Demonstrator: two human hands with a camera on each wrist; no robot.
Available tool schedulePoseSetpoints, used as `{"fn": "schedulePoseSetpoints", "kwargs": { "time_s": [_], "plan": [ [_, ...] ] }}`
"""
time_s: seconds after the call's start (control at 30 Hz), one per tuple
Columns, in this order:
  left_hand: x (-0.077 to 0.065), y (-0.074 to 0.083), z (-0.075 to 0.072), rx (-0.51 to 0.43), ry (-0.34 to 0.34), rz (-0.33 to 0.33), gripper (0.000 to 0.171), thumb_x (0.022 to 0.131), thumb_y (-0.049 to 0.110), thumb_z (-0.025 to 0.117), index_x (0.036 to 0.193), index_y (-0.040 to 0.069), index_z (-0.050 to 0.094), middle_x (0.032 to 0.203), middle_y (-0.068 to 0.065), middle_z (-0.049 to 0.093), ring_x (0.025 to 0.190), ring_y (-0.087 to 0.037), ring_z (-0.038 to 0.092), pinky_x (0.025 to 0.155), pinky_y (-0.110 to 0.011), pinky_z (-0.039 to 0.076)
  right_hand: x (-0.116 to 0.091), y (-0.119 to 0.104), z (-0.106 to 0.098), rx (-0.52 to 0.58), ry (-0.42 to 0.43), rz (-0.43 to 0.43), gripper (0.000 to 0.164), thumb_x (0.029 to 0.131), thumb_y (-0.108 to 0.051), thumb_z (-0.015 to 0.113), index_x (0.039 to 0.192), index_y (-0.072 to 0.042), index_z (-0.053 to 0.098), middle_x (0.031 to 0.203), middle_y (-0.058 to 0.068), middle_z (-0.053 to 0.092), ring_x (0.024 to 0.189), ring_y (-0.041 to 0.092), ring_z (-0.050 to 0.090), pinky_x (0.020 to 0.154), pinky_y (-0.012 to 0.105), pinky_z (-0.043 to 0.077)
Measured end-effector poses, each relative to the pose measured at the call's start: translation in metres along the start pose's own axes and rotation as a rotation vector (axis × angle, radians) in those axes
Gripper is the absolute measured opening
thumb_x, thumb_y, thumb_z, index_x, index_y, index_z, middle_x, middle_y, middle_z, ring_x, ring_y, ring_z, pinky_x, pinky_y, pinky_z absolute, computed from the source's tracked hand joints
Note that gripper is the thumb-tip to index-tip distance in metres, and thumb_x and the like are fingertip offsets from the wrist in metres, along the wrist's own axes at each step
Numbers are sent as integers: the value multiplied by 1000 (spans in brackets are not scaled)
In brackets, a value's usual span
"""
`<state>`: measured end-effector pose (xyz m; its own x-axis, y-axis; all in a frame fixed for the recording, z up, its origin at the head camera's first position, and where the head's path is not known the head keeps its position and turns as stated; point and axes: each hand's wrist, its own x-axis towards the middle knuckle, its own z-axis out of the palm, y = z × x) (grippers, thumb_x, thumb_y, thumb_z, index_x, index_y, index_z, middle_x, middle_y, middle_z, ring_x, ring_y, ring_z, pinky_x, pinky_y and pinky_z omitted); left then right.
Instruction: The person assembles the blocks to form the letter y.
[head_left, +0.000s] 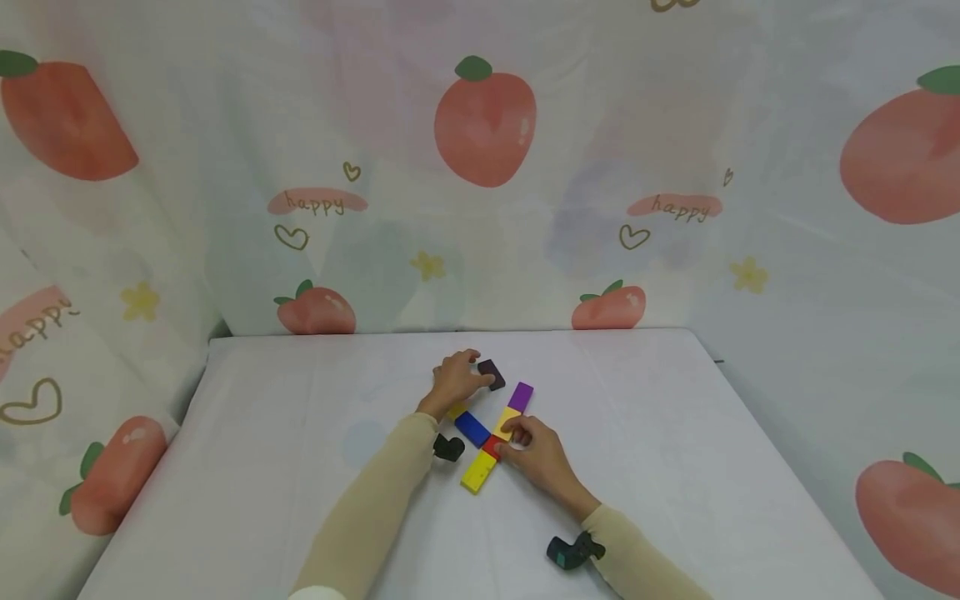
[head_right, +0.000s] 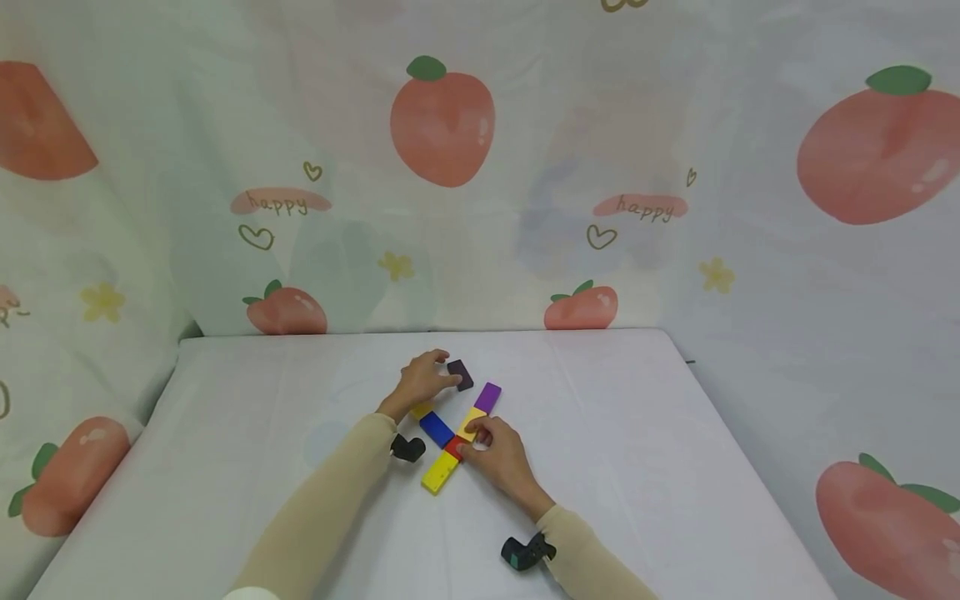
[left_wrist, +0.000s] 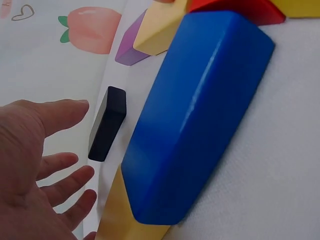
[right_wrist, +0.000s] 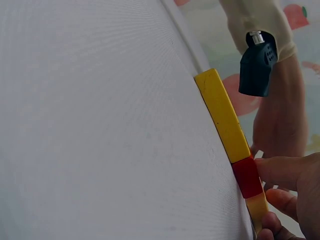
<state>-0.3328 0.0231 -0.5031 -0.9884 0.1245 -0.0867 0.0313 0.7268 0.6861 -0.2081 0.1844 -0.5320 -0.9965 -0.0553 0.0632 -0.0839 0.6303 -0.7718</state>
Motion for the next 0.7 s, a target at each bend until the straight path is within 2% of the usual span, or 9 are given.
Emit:
{"fn": "schedulePoseSetpoints", "kwargs": {
  "time_s": [0.13, 0.4, 0.57, 0.7],
  "plan": [
    [3, 0, 2, 51, 8, -7, 60, 87, 42, 72, 136, 14, 55, 133, -10, 60, 123, -32, 49, 112, -54, 27, -1, -1, -1, 4, 2, -9, 23, 82, -21, 79, 103, -16, 69, 86, -2, 55, 83, 13, 49, 73, 23, 42],
    [3, 2, 7, 137, 31, -11, 61, 84, 46, 74, 134, 15, 59, 137, -13, 55, 127, -35, 44, 111, -55, 26, -1, -3, -1, 11, -8, -9, 24, 83, -21, 79, 104, -15, 69, 86, -2, 55, 83, 14, 49, 74, 23, 42],
    [2, 5, 9, 141, 35, -26, 58, 84, 44, 75, 132, 14, 60, 136, -14, 55, 127, -34, 43, 112, -54, 25, -2, -2, -2, 17, -4, -16, 24, 82, -20, 79, 104, -15, 69, 86, -1, 55, 83, 14, 49, 74, 23, 42],
    [2, 5, 10, 128, 50, -14, 56, 84, 42, 75, 130, 14, 60, 132, -13, 58, 124, -33, 44, 112, -54, 25, -2, -2, -2, 18, 0, -20, 24, 82, -20, 79, 103, -15, 69, 86, -1, 55, 83, 14, 49, 74, 23, 42]
  ]
}}
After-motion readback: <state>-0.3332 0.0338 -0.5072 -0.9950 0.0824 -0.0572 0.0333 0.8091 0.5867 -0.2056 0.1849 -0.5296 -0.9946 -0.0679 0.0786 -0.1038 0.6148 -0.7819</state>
